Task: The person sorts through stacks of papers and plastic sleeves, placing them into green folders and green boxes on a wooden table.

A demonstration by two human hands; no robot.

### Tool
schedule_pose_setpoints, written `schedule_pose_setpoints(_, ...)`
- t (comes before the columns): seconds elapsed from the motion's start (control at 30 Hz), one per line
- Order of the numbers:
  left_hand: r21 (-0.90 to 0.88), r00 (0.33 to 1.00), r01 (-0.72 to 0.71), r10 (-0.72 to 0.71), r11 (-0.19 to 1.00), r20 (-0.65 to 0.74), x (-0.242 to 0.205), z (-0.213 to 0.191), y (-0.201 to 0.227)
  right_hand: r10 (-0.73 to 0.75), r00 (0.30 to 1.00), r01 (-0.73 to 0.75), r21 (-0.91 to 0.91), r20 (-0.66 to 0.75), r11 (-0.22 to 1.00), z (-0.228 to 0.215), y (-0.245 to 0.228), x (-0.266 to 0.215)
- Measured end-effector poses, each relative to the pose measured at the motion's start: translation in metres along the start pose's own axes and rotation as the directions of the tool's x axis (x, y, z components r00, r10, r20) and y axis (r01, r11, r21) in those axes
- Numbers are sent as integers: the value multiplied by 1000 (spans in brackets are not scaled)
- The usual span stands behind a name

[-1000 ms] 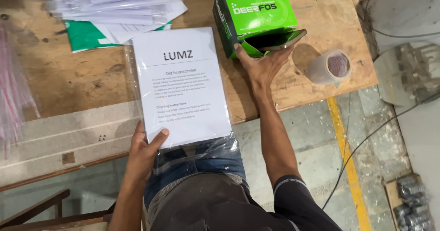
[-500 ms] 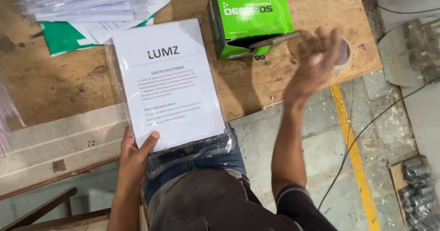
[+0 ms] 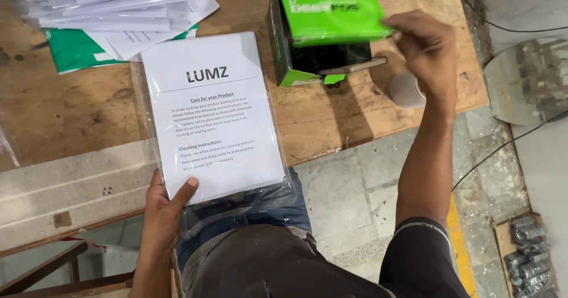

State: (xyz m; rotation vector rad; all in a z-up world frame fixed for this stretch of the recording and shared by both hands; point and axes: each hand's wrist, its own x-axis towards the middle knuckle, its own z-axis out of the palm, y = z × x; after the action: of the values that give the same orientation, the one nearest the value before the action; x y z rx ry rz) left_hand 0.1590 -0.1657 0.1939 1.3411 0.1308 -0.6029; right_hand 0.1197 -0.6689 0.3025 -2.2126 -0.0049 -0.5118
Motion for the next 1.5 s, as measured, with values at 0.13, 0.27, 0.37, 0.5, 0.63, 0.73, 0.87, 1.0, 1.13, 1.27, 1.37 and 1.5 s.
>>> schedule_pose_setpoints(0.13,14,1000,22,-22,1000,-14,0,2,1,42,977,-7,166,-210,986,6,-33,37)
schedule_pose_setpoints(0.27,21,999,23,-22,1000,-22,0,6,8,-32,965,78,171,-261,982,5,-6,63)
schedule_pose_setpoints(0.37,25,994,94,-92,995,-61,3,7,11,16,943,57,210,-331,976,-3,43,75)
schedule_pose_setpoints(0.5,65,978,188,-181,980,-103,4,7,14,40,930,71,282,-367,957,-20,102,73)
schedule_pose_setpoints(0.63,125,967,239,-226,963,-115,7,0,11,22,961,73,327,-276,942,-24,90,68)
schedule_pose_setpoints(0.73,125,949,306,-292,944,-123,8,-1,17,-140,980,173,264,-140,949,-12,23,69)
schedule_pose_setpoints(0.87,158,947,317,-301,935,-114,11,-2,20,30,988,-2,177,-154,984,-10,-15,46)
schedule_pose_setpoints(1.0,150,945,325,-313,934,-97,12,-2,23,115,989,-105,-112,89,988,-7,-30,18)
schedule_pose_setpoints(1.13,88,949,309,-301,947,-94,10,-2,21,230,972,-231,-3,-38,973,-8,-1,-52)
schedule_pose_setpoints(1.27,95,953,296,-287,950,-96,10,9,28,256,918,-188,238,-302,953,52,7,-103)
schedule_pose_setpoints(1.37,145,972,230,-220,962,-82,9,7,24,311,872,-297,98,-377,950,120,-3,-105)
schedule_pose_setpoints(1.5,88,986,166,-164,982,-26,5,-4,13,228,860,-279,-46,-457,959,180,-18,-69)
